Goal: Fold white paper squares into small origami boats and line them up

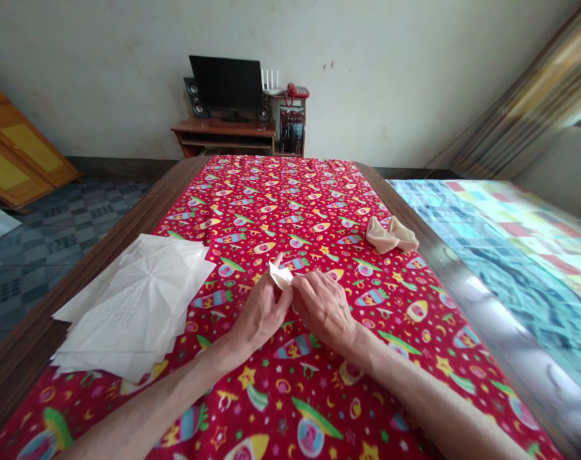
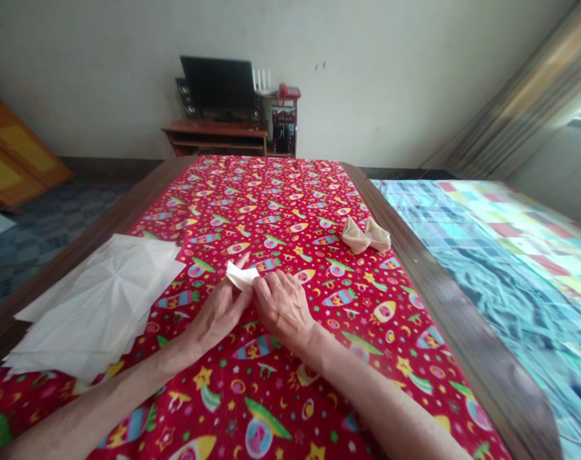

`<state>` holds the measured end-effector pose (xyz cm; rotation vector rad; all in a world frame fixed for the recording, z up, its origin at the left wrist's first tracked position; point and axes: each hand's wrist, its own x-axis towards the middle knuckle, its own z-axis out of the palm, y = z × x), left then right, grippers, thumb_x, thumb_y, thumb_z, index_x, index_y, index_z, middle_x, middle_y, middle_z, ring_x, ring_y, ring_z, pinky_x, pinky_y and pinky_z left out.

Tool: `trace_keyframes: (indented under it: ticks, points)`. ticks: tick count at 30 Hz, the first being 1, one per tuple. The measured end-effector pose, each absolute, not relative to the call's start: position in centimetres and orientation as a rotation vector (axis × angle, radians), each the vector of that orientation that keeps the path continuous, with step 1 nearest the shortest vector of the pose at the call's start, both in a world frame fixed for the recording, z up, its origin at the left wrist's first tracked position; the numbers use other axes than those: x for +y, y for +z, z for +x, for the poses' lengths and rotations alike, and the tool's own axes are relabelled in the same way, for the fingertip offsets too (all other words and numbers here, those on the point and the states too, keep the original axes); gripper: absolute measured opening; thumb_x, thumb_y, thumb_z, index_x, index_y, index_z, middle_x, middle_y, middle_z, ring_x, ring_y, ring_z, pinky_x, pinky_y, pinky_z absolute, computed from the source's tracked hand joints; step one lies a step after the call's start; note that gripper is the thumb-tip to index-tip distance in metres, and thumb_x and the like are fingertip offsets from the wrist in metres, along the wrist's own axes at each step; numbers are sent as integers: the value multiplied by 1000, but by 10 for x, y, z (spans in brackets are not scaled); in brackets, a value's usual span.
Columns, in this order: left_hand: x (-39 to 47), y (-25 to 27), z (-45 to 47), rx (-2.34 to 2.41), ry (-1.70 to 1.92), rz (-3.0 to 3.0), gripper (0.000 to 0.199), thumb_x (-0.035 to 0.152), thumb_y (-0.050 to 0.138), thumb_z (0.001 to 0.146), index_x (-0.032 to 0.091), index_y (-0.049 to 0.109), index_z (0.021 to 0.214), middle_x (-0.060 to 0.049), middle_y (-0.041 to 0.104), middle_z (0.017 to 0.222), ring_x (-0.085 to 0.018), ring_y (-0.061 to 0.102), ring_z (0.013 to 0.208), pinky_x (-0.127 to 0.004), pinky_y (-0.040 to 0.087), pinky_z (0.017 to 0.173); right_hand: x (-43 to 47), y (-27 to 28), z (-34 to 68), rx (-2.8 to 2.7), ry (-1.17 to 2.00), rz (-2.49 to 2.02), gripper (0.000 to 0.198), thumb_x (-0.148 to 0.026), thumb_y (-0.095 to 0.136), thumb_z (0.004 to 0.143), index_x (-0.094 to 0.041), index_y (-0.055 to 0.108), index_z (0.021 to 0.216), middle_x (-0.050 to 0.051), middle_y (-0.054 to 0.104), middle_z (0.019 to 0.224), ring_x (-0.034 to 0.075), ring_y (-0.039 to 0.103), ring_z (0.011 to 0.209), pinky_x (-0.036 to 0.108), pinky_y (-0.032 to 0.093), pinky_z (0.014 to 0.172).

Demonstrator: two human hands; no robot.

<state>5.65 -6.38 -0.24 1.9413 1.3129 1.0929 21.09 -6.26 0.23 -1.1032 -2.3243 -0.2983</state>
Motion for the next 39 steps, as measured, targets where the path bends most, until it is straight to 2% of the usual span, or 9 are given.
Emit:
trace_keyframes:
  ticks: [6, 10, 12, 15, 17, 24, 28, 32, 39]
  points:
    - [-61, 1, 56, 1420, 1177, 1991, 37, 14, 48, 81, 19, 58, 116, -7, 67, 108, -22, 63, 104, -36, 51, 93, -62, 4, 210, -2238, -326, -1173, 15, -24, 44, 91, -17, 57, 86, 3, 58, 71, 16, 50, 67, 28, 34, 65]
    - [-62, 1, 56, 1422, 1162, 2069, 39, 14, 50, 80, 18, 58, 118, -8, 67, 106, -20, 63, 97, -34, 52, 87, -58, 3, 213, -2251, -293, -1180, 17, -25, 46, 90, -16, 58, 96, 1, 61, 68, 14, 51, 60, 27, 32, 60]
    - [-61, 3, 53, 1430, 1175, 2082, 44, 13, 51, 79, 18, 54, 123, -5, 66, 93, -16, 62, 82, -29, 53, 76, -56, 2, 216, -2248, -261, -1200, 18, -20, 42, 91, -17, 60, 91, 0, 61, 64, 12, 51, 57, 25, 31, 58]
    - [-59, 8, 48, 1467, 1174, 2111, 50, 10, 50, 77, 18, 52, 127, 2, 55, 73, -11, 53, 64, -23, 50, 64, -55, 3, 220, -2223, -182, -1251, 21, -16, 40, 90, -17, 61, 90, 1, 64, 66, 11, 53, 57, 23, 32, 58]
    - [-57, 10, 45, 1471, 1177, 2159, 47, 8, 49, 78, 18, 55, 124, 2, 50, 72, -11, 51, 64, -23, 49, 64, -55, 3, 222, -2219, -115, -1284, 19, -17, 42, 89, -16, 62, 92, 1, 64, 67, 11, 54, 58, 23, 32, 58]
    - [-54, -3, 38, 1372, 1132, 2308, 26, 3, 48, 78, 19, 65, 91, -1, 54, 84, -13, 56, 79, -24, 50, 73, -60, -5, 226, -2306, -5, -1374, 23, -20, 46, 89, -20, 62, 105, 0, 64, 69, 12, 56, 61, 22, 32, 56]
    - [-56, -12, 34, 1330, 886, 2447, 35, 4, 45, 82, 20, 62, 107, -3, 51, 90, -15, 56, 81, -24, 50, 70, -62, -9, 233, -2414, -101, -1393, 22, -23, 49, 90, -23, 64, 106, 1, 62, 72, 14, 56, 64, 24, 31, 54]
    - [-60, -8, 35, 1378, 548, 2614, 41, 11, 41, 89, 21, 50, 127, -4, 50, 93, -16, 55, 80, -26, 50, 67, -62, -11, 235, -2472, -192, -1393, 21, -22, 47, 91, -23, 67, 99, 2, 58, 73, 15, 53, 66, 26, 29, 54]
    - [-52, -1, 35, 1324, 325, 2816, 39, 16, 42, 89, 21, 49, 127, -6, 51, 91, -21, 55, 82, -33, 49, 73, -61, -9, 234, -2494, -198, -1400, 18, -21, 49, 90, -22, 66, 91, 3, 57, 74, 14, 50, 67, 26, 27, 53]
